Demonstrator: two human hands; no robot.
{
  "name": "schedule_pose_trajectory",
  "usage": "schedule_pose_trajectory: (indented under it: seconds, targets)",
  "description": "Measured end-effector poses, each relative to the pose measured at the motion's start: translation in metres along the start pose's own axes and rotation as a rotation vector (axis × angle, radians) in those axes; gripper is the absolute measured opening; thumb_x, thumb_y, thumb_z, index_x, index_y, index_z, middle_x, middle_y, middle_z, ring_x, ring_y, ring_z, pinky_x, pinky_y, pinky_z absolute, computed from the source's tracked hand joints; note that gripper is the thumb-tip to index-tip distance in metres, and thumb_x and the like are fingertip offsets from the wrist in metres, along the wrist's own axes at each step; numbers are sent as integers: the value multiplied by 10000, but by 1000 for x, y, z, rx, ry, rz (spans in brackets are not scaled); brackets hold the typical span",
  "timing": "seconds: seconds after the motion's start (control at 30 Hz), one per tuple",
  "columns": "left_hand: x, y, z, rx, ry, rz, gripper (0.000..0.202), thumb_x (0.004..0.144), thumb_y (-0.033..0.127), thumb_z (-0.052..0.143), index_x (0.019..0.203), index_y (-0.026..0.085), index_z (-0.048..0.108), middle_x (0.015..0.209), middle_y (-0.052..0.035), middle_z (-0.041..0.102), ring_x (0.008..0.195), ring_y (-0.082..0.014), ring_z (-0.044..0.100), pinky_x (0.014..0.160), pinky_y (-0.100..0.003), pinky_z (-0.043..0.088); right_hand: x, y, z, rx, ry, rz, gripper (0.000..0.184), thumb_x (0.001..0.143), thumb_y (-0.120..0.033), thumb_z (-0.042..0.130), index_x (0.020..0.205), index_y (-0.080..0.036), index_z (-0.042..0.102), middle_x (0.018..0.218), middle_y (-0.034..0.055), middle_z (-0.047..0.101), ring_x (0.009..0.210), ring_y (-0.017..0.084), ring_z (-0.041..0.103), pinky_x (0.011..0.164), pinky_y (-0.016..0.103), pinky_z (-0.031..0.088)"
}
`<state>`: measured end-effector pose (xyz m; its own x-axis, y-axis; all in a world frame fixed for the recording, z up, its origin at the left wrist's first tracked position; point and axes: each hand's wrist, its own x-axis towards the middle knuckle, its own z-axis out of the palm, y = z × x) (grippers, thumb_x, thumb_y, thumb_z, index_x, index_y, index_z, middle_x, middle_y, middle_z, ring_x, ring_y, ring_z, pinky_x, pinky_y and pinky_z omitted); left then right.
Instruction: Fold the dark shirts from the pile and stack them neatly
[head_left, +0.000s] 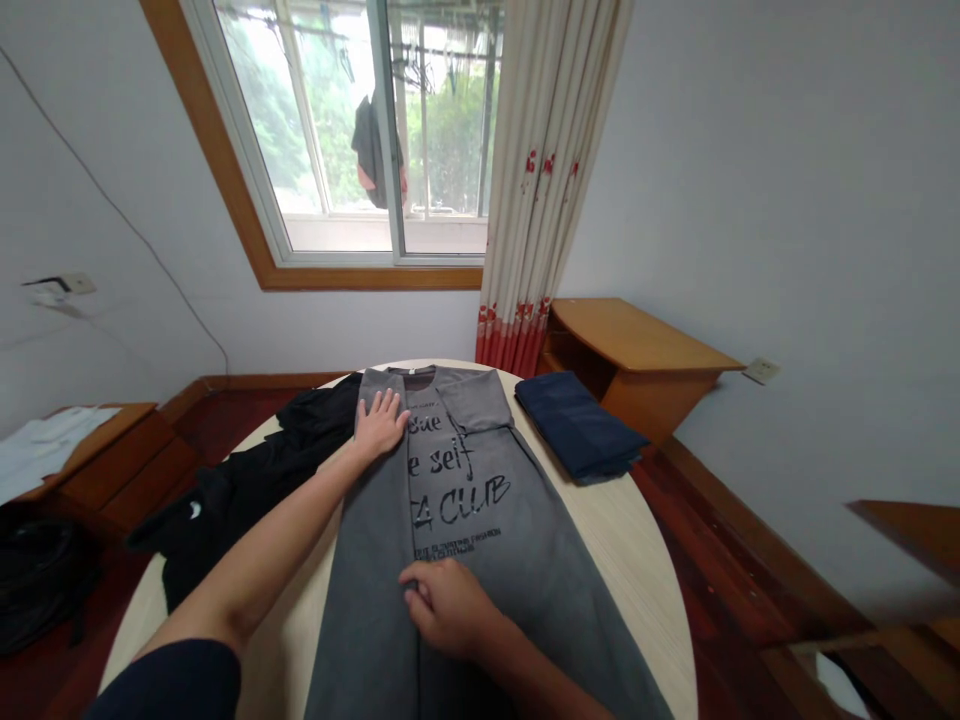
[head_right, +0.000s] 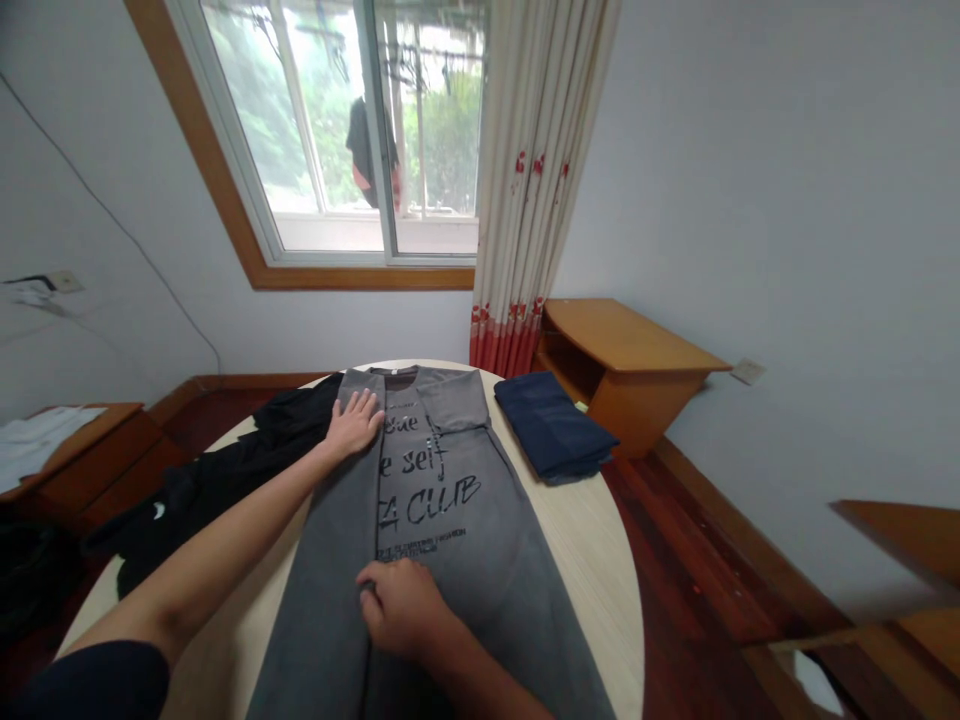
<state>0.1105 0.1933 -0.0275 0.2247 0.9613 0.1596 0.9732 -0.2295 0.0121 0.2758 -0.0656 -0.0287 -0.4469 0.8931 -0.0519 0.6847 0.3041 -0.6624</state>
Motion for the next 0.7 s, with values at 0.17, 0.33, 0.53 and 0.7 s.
schedule_pose_trajectory:
  seconds: [0.17,0.33,0.53,0.7]
  targets:
    - [-112,25,1,-27,-33,161,685,1022,535,154,1564,145,309,1633,-97,255,1518,-294,198,1204,-562,166,-13,19,-44,48,256,150,315,935,-301,493,1145,-189,700,763,31,716,703,174,649,682,252,450]
    - [-177,31,6,-53,-116,226,683,1017,559,191,1568,171,305,1639,-71,235,1526,-275,173,1212,-543,170,-56,71,-94,-279,437,537,331,930,-285,515,1183,-131,663,1082,149,698,1023,251,647,847,307,456]
    - [-179,48,-8,-118,-163,189,674,1013,541,253,1566,158,300,1643,-105,212,1526,-293,164,1205,-562,172,-102,122,-99,-359,322,749,419,886,-353,613,1212,-90,607,1156,214,653,1042,286,652,818,324,452]
    - [-192,92,-28,-332,-172,331,632,1010,534,301,1535,186,357,1632,-104,275,1514,-279,217,1206,-553,189,-102,119,-102,-223,245,678,214,846,-317,636,943,-128,661,949,128,703,864,235,656,706,286,420]
